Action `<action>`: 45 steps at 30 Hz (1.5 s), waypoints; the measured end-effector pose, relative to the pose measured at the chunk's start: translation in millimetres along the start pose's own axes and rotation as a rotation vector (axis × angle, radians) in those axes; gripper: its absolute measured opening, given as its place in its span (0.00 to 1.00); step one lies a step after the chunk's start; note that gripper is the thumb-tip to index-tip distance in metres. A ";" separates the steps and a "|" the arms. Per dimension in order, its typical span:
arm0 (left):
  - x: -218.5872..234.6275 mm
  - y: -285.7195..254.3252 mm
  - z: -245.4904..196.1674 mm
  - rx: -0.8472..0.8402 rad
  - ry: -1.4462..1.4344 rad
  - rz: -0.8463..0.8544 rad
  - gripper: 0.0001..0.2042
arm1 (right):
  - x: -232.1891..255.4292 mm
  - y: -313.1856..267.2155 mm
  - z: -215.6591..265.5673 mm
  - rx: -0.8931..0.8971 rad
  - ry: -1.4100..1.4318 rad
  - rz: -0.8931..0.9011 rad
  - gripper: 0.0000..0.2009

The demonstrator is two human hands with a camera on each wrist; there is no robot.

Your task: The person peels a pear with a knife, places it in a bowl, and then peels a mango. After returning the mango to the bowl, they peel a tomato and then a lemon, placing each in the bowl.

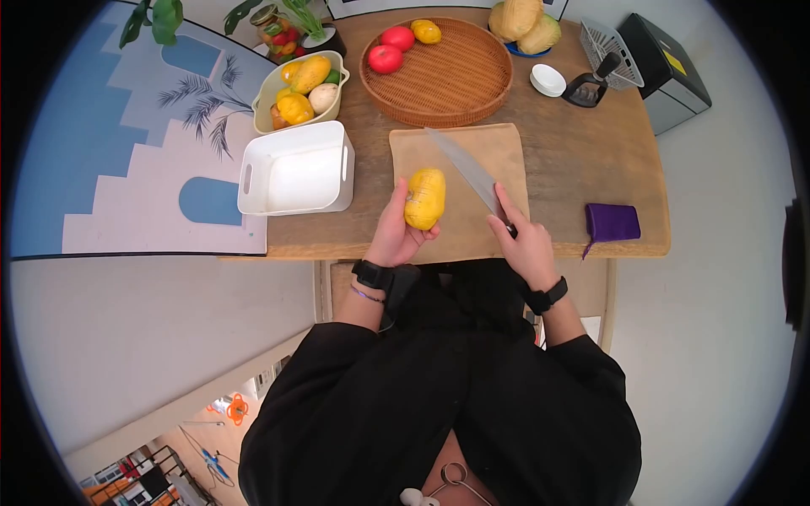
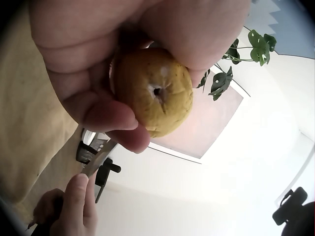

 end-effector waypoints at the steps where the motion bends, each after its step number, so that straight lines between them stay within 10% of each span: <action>1: 5.3 1.4 2.7 0.011 -0.002 -0.012 0.27 | -2.0 -5.0 -0.1 -0.001 -0.001 0.002 0.30; 9: 11.5 13.9 9.5 -0.027 -0.065 -0.027 0.26 | -20.3 -48.0 54.6 0.396 -0.145 -0.005 0.32; 15: 13.0 9.3 6.1 -0.026 -0.071 -0.167 0.24 | -15.0 -33.7 42.8 0.319 -0.175 -0.070 0.32; 17: 8.9 10.9 1.0 -0.075 -0.062 0.050 0.23 | -11.0 -21.4 33.9 0.252 -0.157 -0.072 0.32; 28: -6.0 8.0 0.7 -0.021 -0.084 0.127 0.28 | 0.0 -19.6 27.8 0.225 -0.044 -0.070 0.31; 30: 15.7 8.0 7.1 -0.008 -0.207 -0.192 0.29 | -7.8 -29.8 40.8 0.302 -0.094 -0.043 0.32; 38: 2.8 12.5 8.7 -0.021 -0.180 -0.025 0.29 | -23.0 -32.0 49.5 0.436 -0.212 -0.064 0.33; 40: 5.2 5.5 1.3 -0.072 -0.212 -0.266 0.29 | -20.0 -26.7 49.5 0.444 -0.221 -0.086 0.33; 45: -2.5 9.6 4.1 -0.038 -0.248 0.001 0.27 | -10.7 -5.9 38.0 0.361 -0.263 -0.077 0.32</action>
Point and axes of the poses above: each hand's wrist, its own y-axis towards the middle knuckle, its own x-axis out of the back of the hand, z = x × y, the point moved 10 cm from there along y, towards the middle knuckle
